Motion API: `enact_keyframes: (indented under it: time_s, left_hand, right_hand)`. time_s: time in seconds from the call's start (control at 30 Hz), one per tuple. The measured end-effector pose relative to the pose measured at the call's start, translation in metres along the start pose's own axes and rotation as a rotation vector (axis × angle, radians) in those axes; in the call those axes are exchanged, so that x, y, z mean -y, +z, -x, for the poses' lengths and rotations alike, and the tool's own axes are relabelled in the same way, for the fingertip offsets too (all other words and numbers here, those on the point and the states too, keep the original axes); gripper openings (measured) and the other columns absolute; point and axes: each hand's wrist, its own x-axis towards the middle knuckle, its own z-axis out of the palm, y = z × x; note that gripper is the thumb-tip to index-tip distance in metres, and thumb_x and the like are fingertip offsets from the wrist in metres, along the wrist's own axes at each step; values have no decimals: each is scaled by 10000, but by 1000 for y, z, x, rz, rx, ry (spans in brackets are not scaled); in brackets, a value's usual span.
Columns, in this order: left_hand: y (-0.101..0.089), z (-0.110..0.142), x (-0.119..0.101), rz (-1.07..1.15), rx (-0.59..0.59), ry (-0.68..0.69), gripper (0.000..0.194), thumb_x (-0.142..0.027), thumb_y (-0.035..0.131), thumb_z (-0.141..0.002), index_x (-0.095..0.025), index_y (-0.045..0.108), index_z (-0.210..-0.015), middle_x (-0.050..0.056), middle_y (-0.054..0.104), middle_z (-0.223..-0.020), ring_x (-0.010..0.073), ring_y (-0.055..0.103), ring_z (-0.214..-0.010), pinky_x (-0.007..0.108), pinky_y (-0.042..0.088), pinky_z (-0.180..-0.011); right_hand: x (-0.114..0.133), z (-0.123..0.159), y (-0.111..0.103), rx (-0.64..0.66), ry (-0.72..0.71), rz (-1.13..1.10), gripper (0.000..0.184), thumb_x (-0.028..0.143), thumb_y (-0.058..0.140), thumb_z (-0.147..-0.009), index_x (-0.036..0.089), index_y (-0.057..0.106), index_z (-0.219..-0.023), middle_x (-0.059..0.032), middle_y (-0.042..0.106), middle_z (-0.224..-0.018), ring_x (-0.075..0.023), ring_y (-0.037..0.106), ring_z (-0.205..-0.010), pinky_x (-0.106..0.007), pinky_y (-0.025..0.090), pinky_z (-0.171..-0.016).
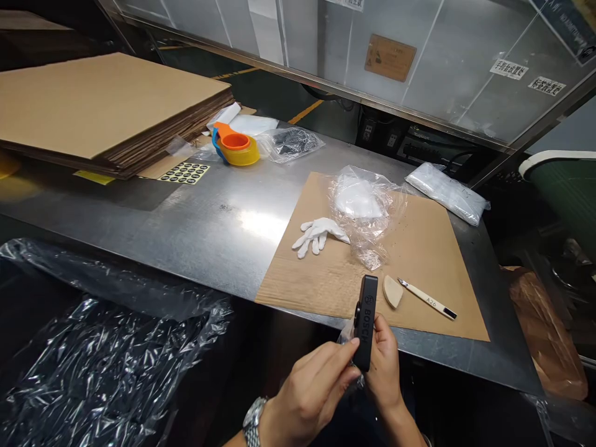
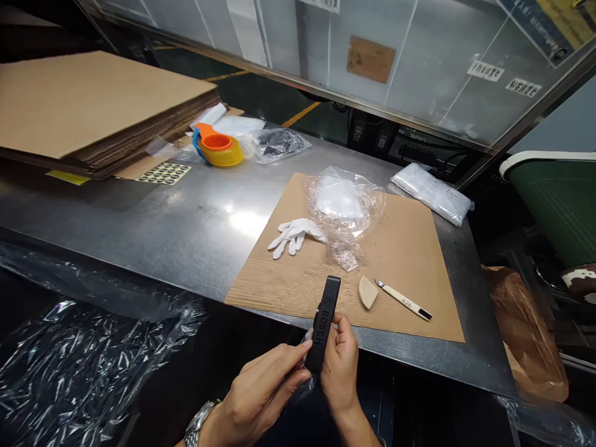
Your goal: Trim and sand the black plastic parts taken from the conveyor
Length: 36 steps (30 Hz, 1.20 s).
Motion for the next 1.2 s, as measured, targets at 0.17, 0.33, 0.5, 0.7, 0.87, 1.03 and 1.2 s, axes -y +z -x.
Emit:
enact_keyframes:
  time_s: [0.17,0.33,0.5,0.7,0.87,1.03,1.2]
  left_hand:
    - [-2,1,-1,-30,29,5,386,-16,532,-798,-16,486,-1182,117,627,-781,163,584,-699,275,538,-588]
    - [0,5,-5,-49,-7,-2,303,-9,550,-783,-27,546,-1086,117,644,-799,169,600,-726,274,547,-609]
    - [2,7,-8,-30,-28,-19,247,9,549,-773,-45,577,-1012,108,642,-800,156,598,-722,255,544,-618]
    - [4,6,-10,-18,-70,-40,212,3,540,-776,-64,590,-971,87,628,-755,145,596,-681,242,532,-585]
    - [3,3,-15,-16,-101,-60,164,-28,544,-784,-82,598,-929,80,621,-750,145,607,-671,231,530,-575]
    - [2,2,-17,-10,-99,-90,160,-41,524,-803,-113,593,-928,63,625,-744,137,610,-669,228,536,-585]
    - [0,3,-16,-49,-85,-45,267,-24,533,-798,-62,557,-1061,97,641,-781,160,615,-720,255,548,-613]
  right_hand:
    - [-5,0,-2,19,-1,25,187,364,571,-803,186,516,-822,63,431,-599,-69,351,-523,-180,330,-480]
    - [-7,2,0,68,6,-59,158,322,594,-787,184,516,-799,69,433,-581,-59,346,-504,-169,327,-473]
    - [-5,5,7,95,54,-180,170,262,645,-721,182,495,-721,83,403,-539,-45,323,-467,-151,304,-437]
    - [-6,7,11,87,126,-243,220,310,670,-693,180,494,-716,82,379,-539,-45,290,-469,-150,287,-426]
    - [-5,8,12,84,146,-243,219,317,663,-688,181,492,-695,83,358,-531,-46,274,-467,-149,278,-424]
    - [-4,9,13,86,153,-233,213,284,680,-659,184,495,-693,83,362,-518,-53,282,-465,-162,279,-429]
    - [-4,9,11,83,131,-208,234,341,676,-662,185,515,-727,67,405,-543,-67,322,-482,-185,307,-452]
